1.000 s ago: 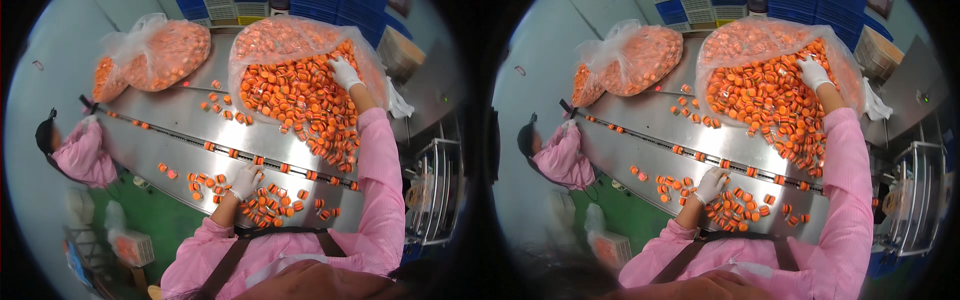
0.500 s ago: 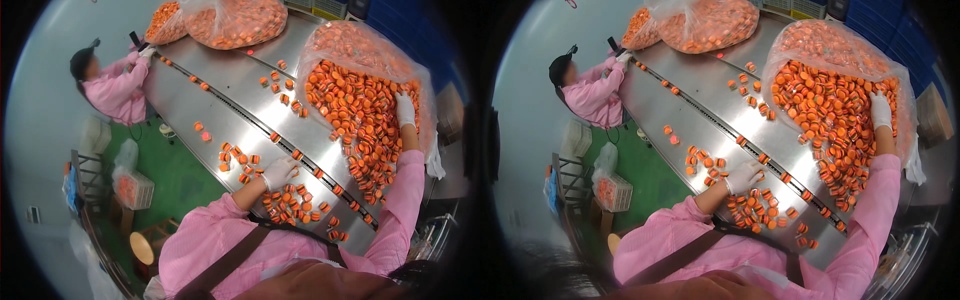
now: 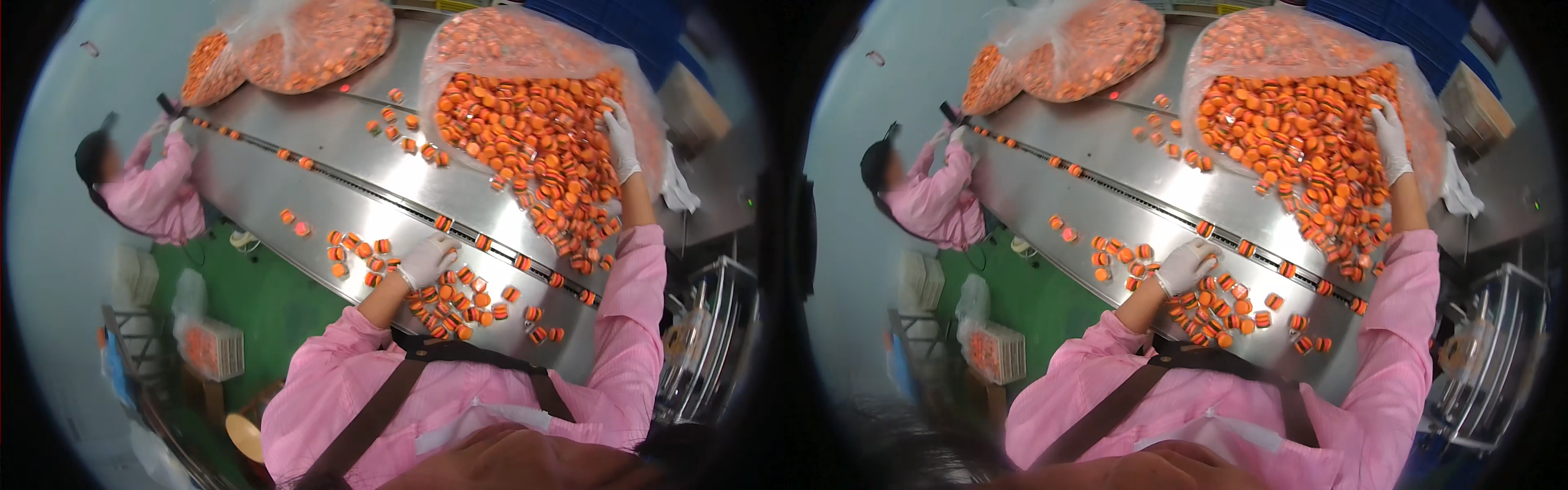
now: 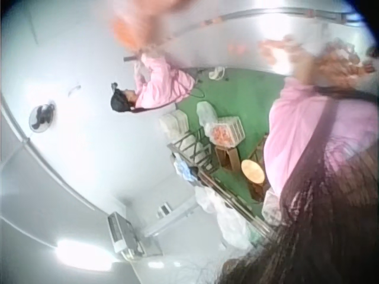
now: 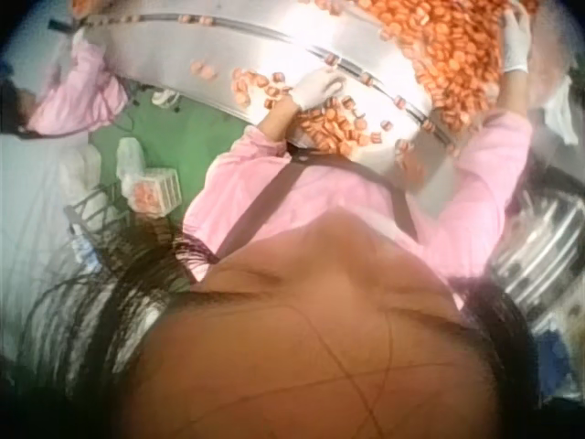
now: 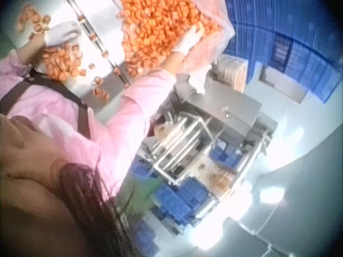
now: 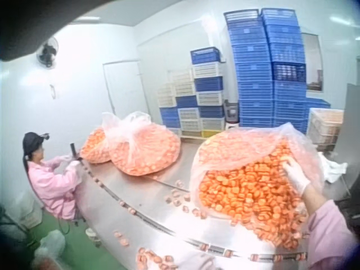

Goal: The person picks small orange and green cylindrical candies from a pile on a stainless steel table and places them onto a moving conveyor belt. They wear white gloves and a pink uniform while performing this repetitive assembly task in a factory setting.

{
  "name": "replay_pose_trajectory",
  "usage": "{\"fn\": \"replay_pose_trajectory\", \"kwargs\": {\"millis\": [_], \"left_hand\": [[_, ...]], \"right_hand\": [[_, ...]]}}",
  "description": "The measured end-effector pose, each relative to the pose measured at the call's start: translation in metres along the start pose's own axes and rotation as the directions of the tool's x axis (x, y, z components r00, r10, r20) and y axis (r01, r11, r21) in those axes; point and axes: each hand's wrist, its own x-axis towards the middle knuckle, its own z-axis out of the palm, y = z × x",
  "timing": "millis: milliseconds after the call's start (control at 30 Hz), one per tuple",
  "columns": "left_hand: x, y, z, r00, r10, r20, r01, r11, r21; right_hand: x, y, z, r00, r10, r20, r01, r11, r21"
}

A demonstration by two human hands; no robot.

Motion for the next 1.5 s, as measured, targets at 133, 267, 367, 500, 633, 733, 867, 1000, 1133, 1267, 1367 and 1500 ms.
{"fn": "replay_pose_trajectory", "kwargs": {"millis": [133,267,367,500,633,733,867,1000,1133,1267,1367,1500], "left_hand": [[-0.003,0.002,-0.003,0.997,0.054,0.056,-0.051,0.997,-0.052],[-0.002,-0.006,0.004,0.999,0.016,0.052,-0.011,0.995,-0.1],[-0.001,-0.005,0.004,0.999,-0.009,0.041,0.013,0.994,-0.111],[-0.002,-0.019,0.013,1.0,0.003,0.009,-0.002,0.992,-0.128],[0.003,-0.006,0.007,0.973,-0.202,-0.112,0.158,0.936,-0.316],[0.024,-0.025,0.005,0.913,-0.251,-0.321,0.158,0.944,-0.288],[0.06,-0.027,0.004,0.908,-0.338,-0.245,0.339,0.94,-0.043],[0.069,-0.011,0.004,0.867,-0.487,-0.101,0.498,0.856,0.143],[0.061,-0.002,0.007,0.902,-0.38,-0.205,0.415,0.893,0.175],[0.052,0.006,0.002,0.985,-0.174,0.002,0.174,0.984,0.023],[0.038,0.012,0.002,0.953,-0.11,0.282,0.138,0.987,-0.082],[0.033,0.028,0.003,0.895,0.064,0.441,-0.078,0.997,0.014]], "right_hand": [[-0.073,-0.034,0.013,0.961,0.028,0.274,-0.216,0.697,0.684],[-0.128,-0.043,0.016,0.92,0.013,0.391,-0.339,0.525,0.78],[-0.162,-0.042,0.022,0.942,0.006,0.337,-0.28,0.567,0.774],[-0.198,-0.037,0.028,0.94,0.045,0.337,-0.29,0.621,0.728],[-0.228,-0.011,0.015,0.938,0.116,0.328,-0.317,0.67,0.671],[-0.253,-0.015,0.027,0.931,0.243,0.271,-0.362,0.692,0.624],[-0.269,0.009,0.037,0.893,0.298,0.337,-0.422,0.813,0.401],[-0.288,0.013,0.061,0.881,0.342,0.327,-0.325,0.94,-0.106],[-0.293,0.0,0.082,0.935,0.142,0.325,0.083,0.803,-0.59],[-0.287,0.005,0.094,0.943,0.246,0.224,0.016,0.639,-0.769],[-0.284,0.007,0.091,0.924,0.289,0.249,0.041,0.574,-0.818],[-0.285,0.02,0.072,0.923,0.255,0.288,0.121,0.516,-0.848]]}}
